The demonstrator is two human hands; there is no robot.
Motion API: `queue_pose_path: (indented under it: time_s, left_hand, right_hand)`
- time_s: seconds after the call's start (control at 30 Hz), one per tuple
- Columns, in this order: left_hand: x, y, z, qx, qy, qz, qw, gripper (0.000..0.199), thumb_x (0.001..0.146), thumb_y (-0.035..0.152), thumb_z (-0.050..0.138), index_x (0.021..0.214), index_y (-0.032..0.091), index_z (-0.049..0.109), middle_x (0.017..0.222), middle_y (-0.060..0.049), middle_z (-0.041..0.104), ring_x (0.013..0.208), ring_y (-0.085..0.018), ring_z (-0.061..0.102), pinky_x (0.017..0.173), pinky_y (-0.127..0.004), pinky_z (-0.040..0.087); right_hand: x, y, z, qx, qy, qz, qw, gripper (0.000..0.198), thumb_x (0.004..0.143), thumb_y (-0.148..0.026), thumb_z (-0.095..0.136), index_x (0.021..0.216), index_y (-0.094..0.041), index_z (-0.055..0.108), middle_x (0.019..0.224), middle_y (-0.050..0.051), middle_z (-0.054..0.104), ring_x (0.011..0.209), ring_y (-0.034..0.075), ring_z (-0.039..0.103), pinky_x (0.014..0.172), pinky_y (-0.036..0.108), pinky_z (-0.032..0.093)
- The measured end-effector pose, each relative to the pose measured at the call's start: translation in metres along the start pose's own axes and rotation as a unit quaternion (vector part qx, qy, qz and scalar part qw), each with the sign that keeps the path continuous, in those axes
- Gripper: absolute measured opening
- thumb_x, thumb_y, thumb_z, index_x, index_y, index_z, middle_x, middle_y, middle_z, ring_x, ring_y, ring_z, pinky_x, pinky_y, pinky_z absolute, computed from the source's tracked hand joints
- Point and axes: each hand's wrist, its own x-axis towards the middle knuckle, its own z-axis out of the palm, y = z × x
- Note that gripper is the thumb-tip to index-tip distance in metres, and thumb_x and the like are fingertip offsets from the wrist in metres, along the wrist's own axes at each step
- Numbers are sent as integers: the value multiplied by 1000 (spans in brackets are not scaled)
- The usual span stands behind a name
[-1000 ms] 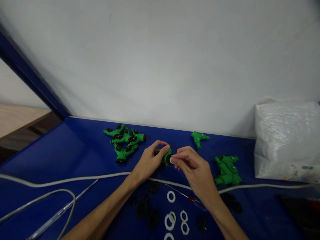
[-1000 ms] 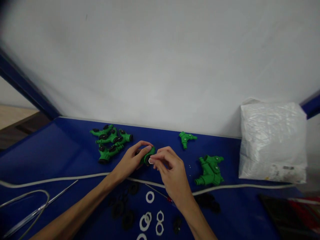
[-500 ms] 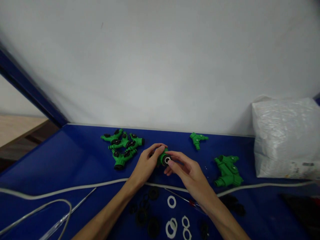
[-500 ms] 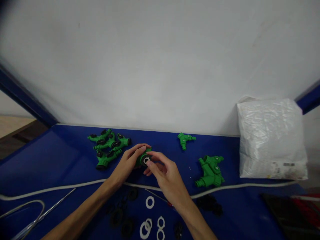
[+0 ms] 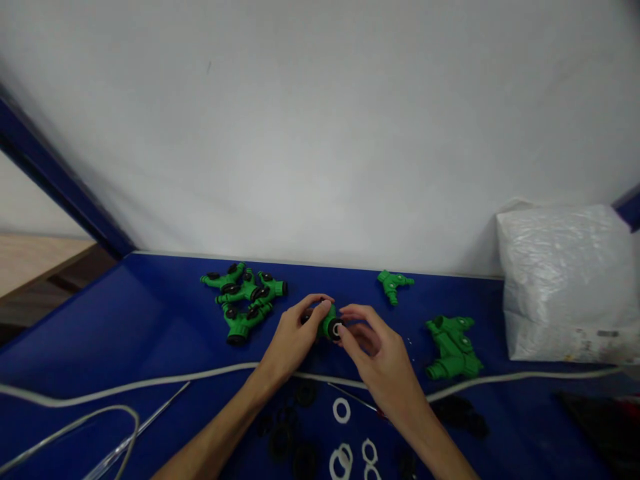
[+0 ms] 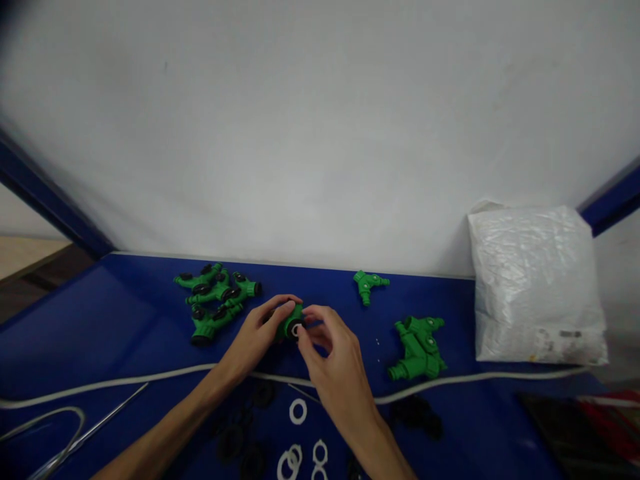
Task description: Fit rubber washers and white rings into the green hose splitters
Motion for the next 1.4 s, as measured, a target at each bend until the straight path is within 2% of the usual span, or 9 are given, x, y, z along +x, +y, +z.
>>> queue_pose_path:
  time_s: [0.1,0.2,0.5,0.8,0.97,1.07,1.17,1.3,1.4]
  left_hand:
    - [1,0,1,-13,4,-17,1000,45,88,55,56,109,18,71,87,-3,67,71,-16,56,59,-23,44]
    - [1,1,0,-31,1,-34,999,46,88,56,55,110,18,71,92,-4,68,72,-16,57,60,-23,45]
    - [1,0,0,-36,3,-45,998,44,87,56,56,108,19,71,92,-4,68,74,-16,56,59,-22,44]
    - [-1,7,0,-43,-17,-72,996,44,86,56,56,108,20,71,99,-5,68,80,-17,57,58,-22,43]
    - [-1,5,-1,-41,-42,-67,996,45,88,56,55,111,20,70,98,-5,67,77,-17,57,58,-22,43]
    - [0,2,-2,-37,-51,-34,997,46,89,56,55,113,19,70,97,-5,68,77,-17,57,58,-22,41]
    - [0,0,-3,-35,-48,-7,998,48,90,56,54,115,18,70,91,-4,68,74,-17,57,59,-23,41]
    - [1,-2,-2,-44,-37,-1,998,50,89,58,55,115,18,70,90,-4,69,74,-17,58,59,-24,42]
    - [0,-2,-2,-51,-36,-5,998,50,88,58,55,112,17,70,89,-5,69,73,-17,57,58,-24,42]
  right_hand:
    - [-1,-4,0,-104,57,-133,984,4,94,-22,60,95,-23,64,94,4,65,85,17,68,80,29,56]
    - [-3,-8,0,-165,45,-220,960,13,95,-17,59,97,-24,69,100,6,63,89,17,67,82,29,56]
    - [-4,-2,-4,-190,2,-210,959,17,96,-19,59,107,-25,70,106,7,63,93,19,67,84,30,56]
    - [1,-4,-7,-141,-6,-198,970,12,95,-15,60,91,-24,67,95,4,62,87,16,65,81,24,52]
    - [-1,-4,-6,-90,-8,-141,986,13,98,-23,55,88,-24,63,92,3,60,86,16,63,80,26,51]
    - [-2,-4,-2,25,-2,-31,999,14,94,-34,61,87,-24,55,86,0,57,79,16,62,74,27,52]
    - [-2,-6,0,134,-30,62,989,24,89,-42,68,97,-24,56,92,0,58,75,15,63,72,28,54]
    - [0,-12,-2,167,-60,86,980,36,86,-45,71,113,-25,62,104,2,59,82,16,64,76,30,56]
    - [0,-14,-4,165,-68,94,979,34,86,-47,70,112,-24,65,104,2,59,80,15,65,74,30,56]
